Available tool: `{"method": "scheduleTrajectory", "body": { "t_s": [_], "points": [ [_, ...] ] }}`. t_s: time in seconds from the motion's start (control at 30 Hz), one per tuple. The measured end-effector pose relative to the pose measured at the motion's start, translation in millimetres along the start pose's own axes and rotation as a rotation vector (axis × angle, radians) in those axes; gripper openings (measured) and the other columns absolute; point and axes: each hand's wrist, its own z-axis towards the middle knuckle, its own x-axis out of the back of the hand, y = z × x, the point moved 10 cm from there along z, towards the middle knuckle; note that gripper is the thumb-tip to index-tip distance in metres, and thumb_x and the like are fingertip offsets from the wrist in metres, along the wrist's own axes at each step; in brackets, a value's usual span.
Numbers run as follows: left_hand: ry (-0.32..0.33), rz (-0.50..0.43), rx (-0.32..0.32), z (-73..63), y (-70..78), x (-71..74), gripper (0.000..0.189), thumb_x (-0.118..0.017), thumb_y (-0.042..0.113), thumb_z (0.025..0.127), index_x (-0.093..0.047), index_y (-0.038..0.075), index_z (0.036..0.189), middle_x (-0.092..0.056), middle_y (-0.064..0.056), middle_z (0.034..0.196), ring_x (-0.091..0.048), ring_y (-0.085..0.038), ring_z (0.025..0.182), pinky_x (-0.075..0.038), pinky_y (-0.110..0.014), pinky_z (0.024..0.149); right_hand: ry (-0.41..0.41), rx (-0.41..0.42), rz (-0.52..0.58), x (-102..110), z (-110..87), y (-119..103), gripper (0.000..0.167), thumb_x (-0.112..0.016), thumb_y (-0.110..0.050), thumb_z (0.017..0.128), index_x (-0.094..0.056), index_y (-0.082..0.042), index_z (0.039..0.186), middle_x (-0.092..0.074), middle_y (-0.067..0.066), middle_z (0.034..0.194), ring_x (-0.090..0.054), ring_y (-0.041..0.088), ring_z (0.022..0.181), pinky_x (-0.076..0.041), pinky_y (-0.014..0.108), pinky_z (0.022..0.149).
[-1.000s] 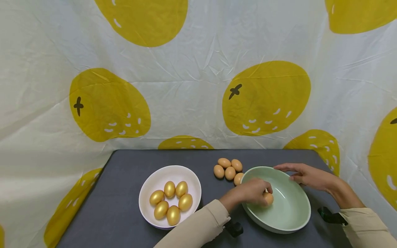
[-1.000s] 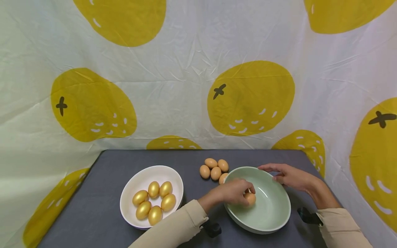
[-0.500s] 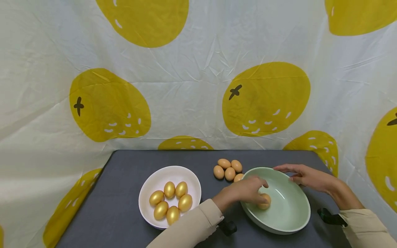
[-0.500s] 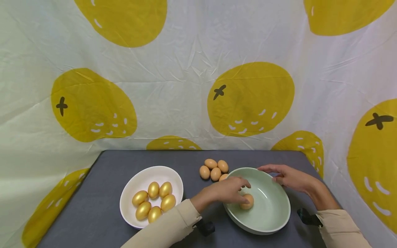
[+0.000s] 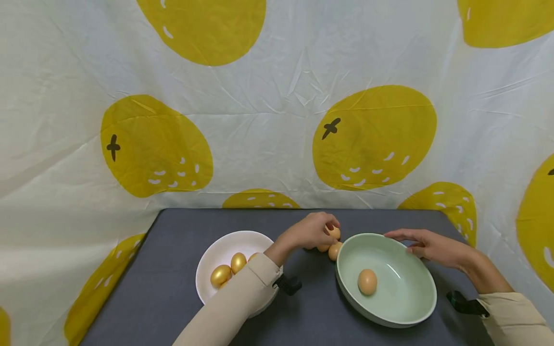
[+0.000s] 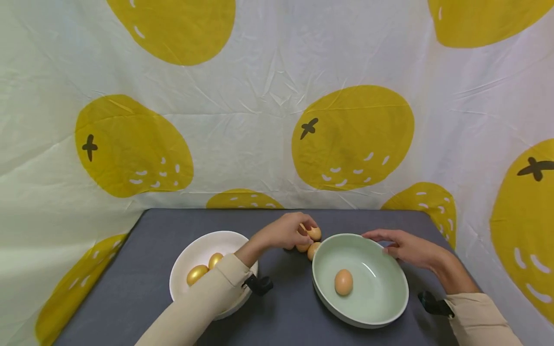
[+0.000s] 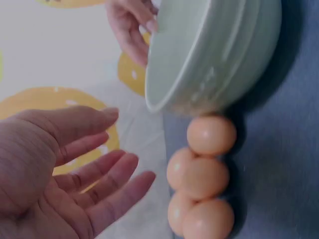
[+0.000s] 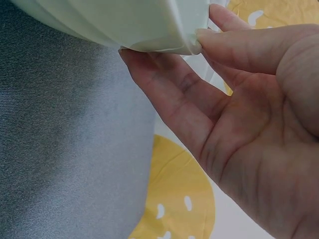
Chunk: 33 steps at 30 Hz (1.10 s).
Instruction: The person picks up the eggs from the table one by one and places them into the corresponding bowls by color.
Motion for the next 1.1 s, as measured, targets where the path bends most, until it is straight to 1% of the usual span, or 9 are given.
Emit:
{"method": "scheduleTrajectory", "body": {
  "t_s": [0.13, 0.23, 0.33, 0.5, 0.6, 0.67, 0.87, 1.0, 1.1],
  "points": [
    [0.004, 0.038, 0.08, 0.3, -19.6, 9.6, 0.037, -0.07, 0.013, 0.095, -0.064, 0.005, 0.131, -0.065, -0.015, 0.128, -0.064, -0.023, 0.111, -0.053, -0.029, 0.088, 0.002, 0.002, -0.001, -0.1, 0.0, -1.1, 0.053, -0.047, -0.003, 0.106, -0.033, -0.003, 0.157, -0.032, 0.035, 0.154, -0.061, 0.015, 0.12, -0.058, 0.04, 0.084],
    [0.002, 0.067, 0.144, 1.3, -33.4, 12.2, 0.037, -0.07, 0.012, 0.095, -0.065, 0.005, 0.131, -0.065, -0.014, 0.127, -0.062, -0.023, 0.11, -0.053, -0.032, 0.088, 0.006, 0.01, 0.0, -0.2, 0.2, -2.2, 0.053, -0.047, -0.002, 0.105, -0.034, -0.003, 0.157, -0.033, 0.035, 0.154, -0.061, 0.012, 0.12, -0.058, 0.039, 0.083],
    [-0.008, 0.059, 0.188, 2.3, -44.0, 11.5, 0.037, -0.071, 0.011, 0.094, -0.066, 0.005, 0.13, -0.066, -0.013, 0.126, -0.063, -0.022, 0.108, -0.054, -0.031, 0.085, 0.012, 0.002, 0.009, -0.3, 0.1, -1.9, 0.053, -0.047, -0.002, 0.105, -0.035, -0.004, 0.157, -0.033, 0.034, 0.155, -0.06, 0.008, 0.12, -0.057, 0.038, 0.084],
    [-0.024, 0.037, 0.244, 3.5, -57.1, 6.5, 0.037, -0.075, 0.01, 0.091, -0.068, 0.006, 0.127, -0.069, -0.01, 0.12, -0.065, -0.019, 0.1, -0.054, -0.028, 0.079, 0.022, -0.018, 0.012, 0.8, -0.4, -1.1, 0.053, -0.048, -0.004, 0.105, -0.036, -0.005, 0.157, -0.034, 0.032, 0.156, -0.059, 0.009, 0.121, -0.057, 0.038, 0.085],
    [-0.036, 0.053, 0.261, 4.1, -62.3, 3.1, 0.037, -0.075, 0.011, 0.091, -0.068, 0.007, 0.127, -0.07, -0.007, 0.118, -0.066, -0.018, 0.1, -0.054, -0.027, 0.079, 0.022, -0.021, 0.003, 1.3, -0.2, -1.1, 0.053, -0.049, -0.004, 0.105, -0.036, -0.006, 0.157, -0.034, 0.032, 0.156, -0.059, 0.011, 0.122, -0.057, 0.037, 0.085],
    [-0.039, 0.061, 0.262, 4.5, -64.0, 1.8, 0.037, -0.075, 0.011, 0.091, -0.068, 0.007, 0.127, -0.07, -0.006, 0.118, -0.066, -0.018, 0.101, -0.054, -0.027, 0.08, 0.022, -0.018, -0.005, 1.4, -0.4, -1.0, 0.053, -0.048, -0.004, 0.105, -0.037, -0.006, 0.157, -0.034, 0.032, 0.155, -0.059, 0.01, 0.122, -0.057, 0.037, 0.084],
    [-0.031, 0.08, 0.259, 3.3, -68.0, 3.5, 0.036, -0.075, 0.012, 0.092, -0.068, 0.005, 0.126, -0.07, -0.007, 0.121, -0.066, -0.02, 0.102, -0.054, -0.029, 0.082, 0.019, -0.003, -0.002, 0.9, -0.3, -3.0, 0.053, -0.048, -0.003, 0.105, -0.036, -0.005, 0.157, -0.034, 0.033, 0.155, -0.06, 0.015, 0.122, -0.058, 0.038, 0.084],
    [-0.03, 0.141, 0.288, 2.5, -72.5, 3.7, 0.035, -0.076, 0.007, 0.089, -0.069, 0.007, 0.124, -0.069, -0.007, 0.119, -0.065, -0.02, 0.102, -0.054, -0.031, 0.083, 0.022, -0.007, -0.004, 1.1, -0.5, -3.0, 0.053, -0.048, -0.003, 0.105, -0.036, -0.005, 0.157, -0.033, 0.033, 0.155, -0.06, 0.016, 0.122, -0.057, 0.038, 0.084],
    [-0.028, 0.192, 0.317, 2.5, -77.0, 3.1, 0.04, -0.075, 0.001, 0.085, -0.07, 0.009, 0.124, -0.069, -0.007, 0.12, -0.064, -0.019, 0.101, -0.054, -0.031, 0.084, 0.023, -0.01, -0.002, 0.8, -0.7, -2.9, 0.052, -0.047, -0.003, 0.105, -0.036, -0.004, 0.156, -0.033, 0.033, 0.155, -0.06, 0.016, 0.122, -0.057, 0.038, 0.084]
  ]
}}
